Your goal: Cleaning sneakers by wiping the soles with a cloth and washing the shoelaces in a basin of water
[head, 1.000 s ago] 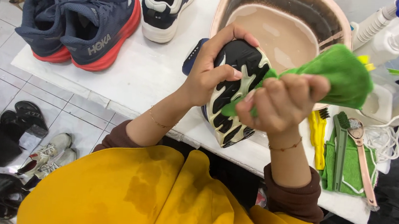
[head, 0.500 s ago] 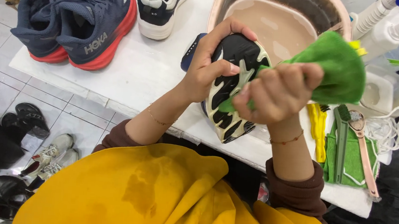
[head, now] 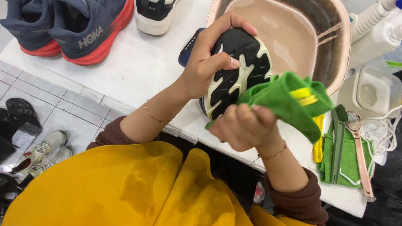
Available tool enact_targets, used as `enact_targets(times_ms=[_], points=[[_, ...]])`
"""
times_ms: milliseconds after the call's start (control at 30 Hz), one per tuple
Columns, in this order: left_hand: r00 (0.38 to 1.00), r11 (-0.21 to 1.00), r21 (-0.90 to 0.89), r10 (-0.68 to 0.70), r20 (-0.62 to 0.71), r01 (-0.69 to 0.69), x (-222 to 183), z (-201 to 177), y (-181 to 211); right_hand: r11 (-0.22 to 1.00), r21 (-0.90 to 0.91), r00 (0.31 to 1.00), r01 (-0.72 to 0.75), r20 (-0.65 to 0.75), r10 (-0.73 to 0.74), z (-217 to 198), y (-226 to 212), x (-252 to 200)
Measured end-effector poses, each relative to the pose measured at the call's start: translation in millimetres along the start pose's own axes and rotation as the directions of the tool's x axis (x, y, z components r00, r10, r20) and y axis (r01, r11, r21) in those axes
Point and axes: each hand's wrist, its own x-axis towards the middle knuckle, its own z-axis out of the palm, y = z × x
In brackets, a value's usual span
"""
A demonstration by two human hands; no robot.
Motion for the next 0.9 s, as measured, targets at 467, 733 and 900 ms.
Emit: enact_targets(times_ms=[467,733,900], points=[[1.000,1.000,0.013,0.010,-0.001,-0.010,0.6,1.9,2.3,0.990,-0.024,0.989,-0.142,-0.038,0.141,0.4,3.2,-12.4],[1.000,0.993,-0.115,-0.007,0.015,0.009,-10.3,-3.4,3.0,0.938,-0.214,0.961,-0.271,-0.107,0.253,-2.2,45.3,-69.2],[0.999,0.980,-0.196,0.028,-0.029,-0.033,-25.2,-15.0,2.5,0.675,0.031,0.667,-0.737,-0.125,0.735,-12.9,43.2,-100.8]])
